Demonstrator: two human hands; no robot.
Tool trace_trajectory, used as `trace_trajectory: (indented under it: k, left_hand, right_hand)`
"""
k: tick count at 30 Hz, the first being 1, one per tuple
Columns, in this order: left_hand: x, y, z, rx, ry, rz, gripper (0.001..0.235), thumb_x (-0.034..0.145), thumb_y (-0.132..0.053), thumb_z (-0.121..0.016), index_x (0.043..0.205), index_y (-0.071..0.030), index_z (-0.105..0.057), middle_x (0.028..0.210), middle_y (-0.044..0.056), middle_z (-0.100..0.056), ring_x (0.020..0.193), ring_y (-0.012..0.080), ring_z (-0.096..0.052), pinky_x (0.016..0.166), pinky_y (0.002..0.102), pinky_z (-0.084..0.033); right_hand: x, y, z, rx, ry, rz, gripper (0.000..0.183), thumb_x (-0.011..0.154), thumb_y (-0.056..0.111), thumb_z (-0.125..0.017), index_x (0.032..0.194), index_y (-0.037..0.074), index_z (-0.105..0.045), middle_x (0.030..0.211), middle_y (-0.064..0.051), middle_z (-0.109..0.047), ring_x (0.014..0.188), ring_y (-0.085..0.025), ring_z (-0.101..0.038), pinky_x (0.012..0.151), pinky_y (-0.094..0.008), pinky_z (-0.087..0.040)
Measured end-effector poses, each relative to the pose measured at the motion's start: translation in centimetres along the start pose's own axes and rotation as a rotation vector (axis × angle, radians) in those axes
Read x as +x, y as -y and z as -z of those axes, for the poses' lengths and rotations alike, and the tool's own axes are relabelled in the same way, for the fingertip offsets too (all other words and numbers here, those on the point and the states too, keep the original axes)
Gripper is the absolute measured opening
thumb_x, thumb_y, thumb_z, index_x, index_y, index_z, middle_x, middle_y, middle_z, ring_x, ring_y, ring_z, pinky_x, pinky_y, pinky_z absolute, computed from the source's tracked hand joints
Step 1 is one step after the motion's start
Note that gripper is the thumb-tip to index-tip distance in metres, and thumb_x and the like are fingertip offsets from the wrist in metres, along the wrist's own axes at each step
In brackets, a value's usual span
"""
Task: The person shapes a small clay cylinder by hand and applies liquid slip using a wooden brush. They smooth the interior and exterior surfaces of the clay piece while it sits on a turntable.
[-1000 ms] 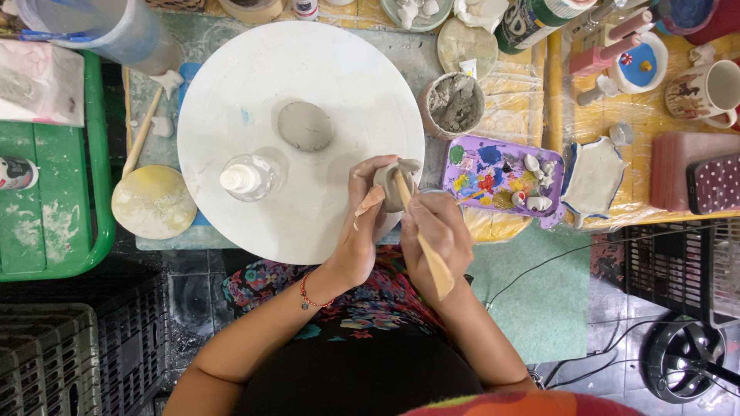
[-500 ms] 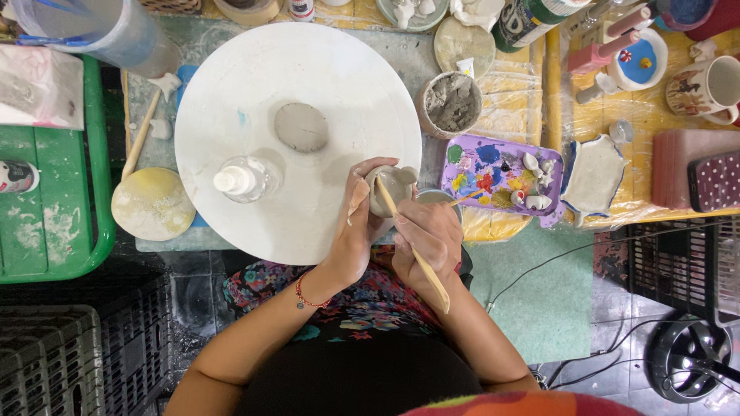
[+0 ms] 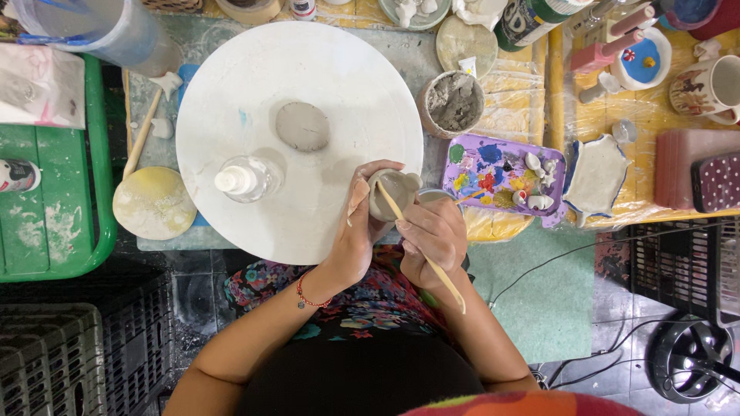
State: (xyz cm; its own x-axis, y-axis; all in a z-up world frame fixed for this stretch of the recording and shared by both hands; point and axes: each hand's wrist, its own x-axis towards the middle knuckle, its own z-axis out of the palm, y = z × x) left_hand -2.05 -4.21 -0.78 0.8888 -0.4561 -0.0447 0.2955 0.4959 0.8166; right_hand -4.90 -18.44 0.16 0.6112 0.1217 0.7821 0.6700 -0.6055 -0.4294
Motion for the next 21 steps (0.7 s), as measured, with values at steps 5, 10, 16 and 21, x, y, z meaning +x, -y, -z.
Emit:
trace_trajectory:
  k: [5,10,16,21]
  left_hand:
    - [0.1,-0.2,-0.1,-0.047,-0.04,0.089,0.05,0.114,-0.044,-0.023,0.14,-0.007,-0.046,0.122,0.009,-0.059,0.112,0.0131,-0.06,0.096,0.028,-0.052]
    - [0.2,-0.5,-0.3,-0.041,-0.083,0.129,0.049,0.113,-0.045,-0.026,0.135,-0.008,-0.05,0.123,0.005,-0.057,0.11,0.0123,-0.06,0.092,0.028,-0.053]
    - [0.1,-0.6,-0.2,-0.089,-0.071,0.171,0.05,0.112,-0.045,-0.024,0.132,-0.007,-0.051,0.117,0.006,-0.061,0.106,0.0123,-0.062,0.089,0.029,-0.055]
    - [0.3,-0.4,0.1,-0.164,0.03,0.165,0.051,0.114,-0.043,-0.023,0.128,-0.003,-0.052,0.098,0.01,-0.061,0.083,0.0154,-0.059,0.078,0.03,-0.052]
  right_hand:
    - [0.2,0.2,0.7,0.051,0.064,-0.034,0.016,0.101,0.006,-0.06,0.113,0.009,-0.05,0.101,-0.009,-0.068,0.08,-0.026,-0.065,0.074,-0.042,-0.052]
    - [0.3,-0.1,1.2,0.075,0.116,0.023,0.019,0.097,0.005,-0.063,0.113,0.008,-0.053,0.099,-0.011,-0.069,0.078,-0.028,-0.066,0.067,-0.04,-0.049]
    - [-0.2,-0.4,2.6,0.302,0.175,-0.139,0.005,0.104,0.003,-0.059,0.107,0.007,-0.06,0.096,-0.009,-0.071,0.078,-0.024,-0.067,0.069,-0.038,-0.052]
    - [-1.1,0.0,4.0,0.268,0.051,-0.302,0.024,0.11,0.024,-0.048,0.103,0.003,-0.06,0.096,-0.014,-0.069,0.081,-0.025,-0.068,0.071,-0.036,-0.053]
